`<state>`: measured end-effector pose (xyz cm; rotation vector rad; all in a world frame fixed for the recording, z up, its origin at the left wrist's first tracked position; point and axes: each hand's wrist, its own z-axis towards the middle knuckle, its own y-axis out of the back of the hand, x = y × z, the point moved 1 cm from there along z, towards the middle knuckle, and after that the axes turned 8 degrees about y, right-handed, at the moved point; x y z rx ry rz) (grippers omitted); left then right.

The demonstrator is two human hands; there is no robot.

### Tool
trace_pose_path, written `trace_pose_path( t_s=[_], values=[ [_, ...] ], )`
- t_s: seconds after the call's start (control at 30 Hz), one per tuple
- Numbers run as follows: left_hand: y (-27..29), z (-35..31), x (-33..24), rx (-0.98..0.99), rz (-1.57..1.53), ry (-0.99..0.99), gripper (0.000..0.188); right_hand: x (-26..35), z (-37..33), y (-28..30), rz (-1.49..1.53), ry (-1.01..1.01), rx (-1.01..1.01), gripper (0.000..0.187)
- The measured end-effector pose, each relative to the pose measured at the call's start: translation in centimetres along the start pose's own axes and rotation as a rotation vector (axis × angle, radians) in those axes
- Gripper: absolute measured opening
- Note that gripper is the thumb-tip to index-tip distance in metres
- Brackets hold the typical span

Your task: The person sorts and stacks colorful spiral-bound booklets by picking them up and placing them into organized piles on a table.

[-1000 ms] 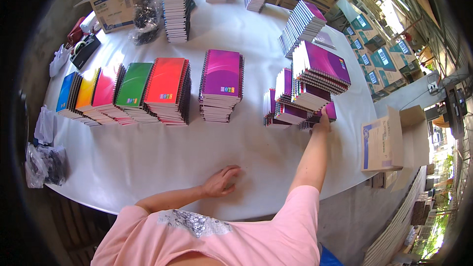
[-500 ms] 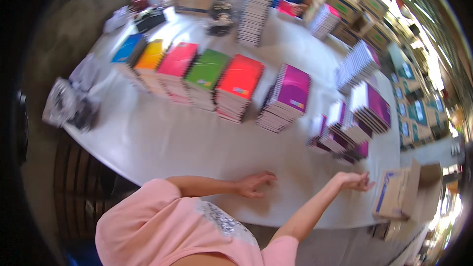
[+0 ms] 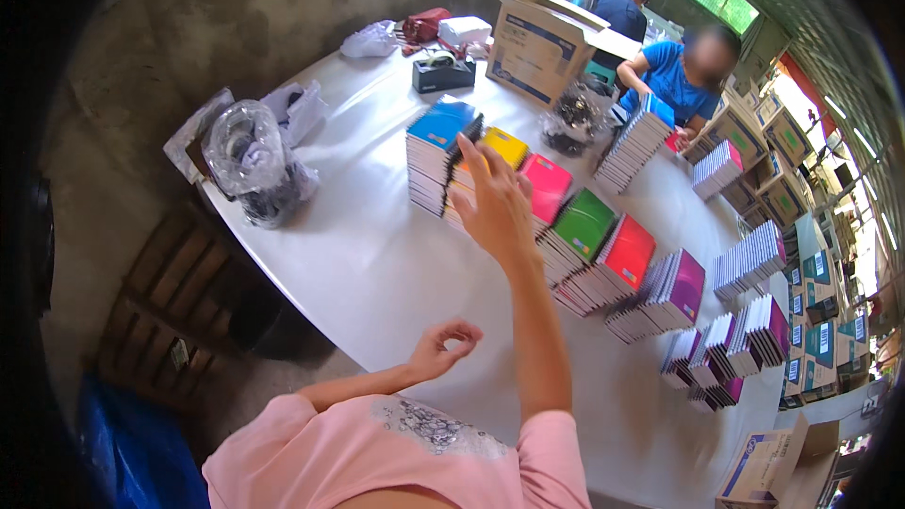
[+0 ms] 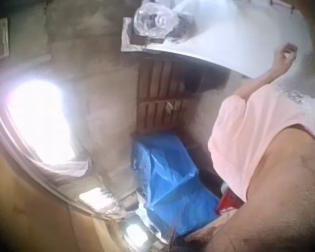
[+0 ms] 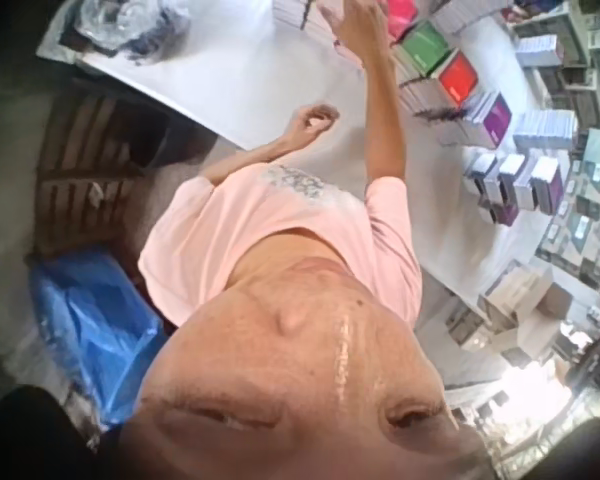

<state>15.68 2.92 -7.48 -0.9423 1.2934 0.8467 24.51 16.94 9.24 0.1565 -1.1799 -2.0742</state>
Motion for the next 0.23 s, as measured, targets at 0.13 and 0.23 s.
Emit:
trace_pose_path(
  t_s=[0.13,0.23],
  values=[
    [7.6,1.1,-3.8,-0.178,-0.297,0.079,0.031,-0.2,7.7,-7.7,-0.192,-0.029,0.012,0.07],
    [13.5,2.9,-5.4,-0.222,-0.807,0.24,0.051,-4.3,9.1,-13.8,-0.361,-0.192,0.351,0.082]
  ],
)
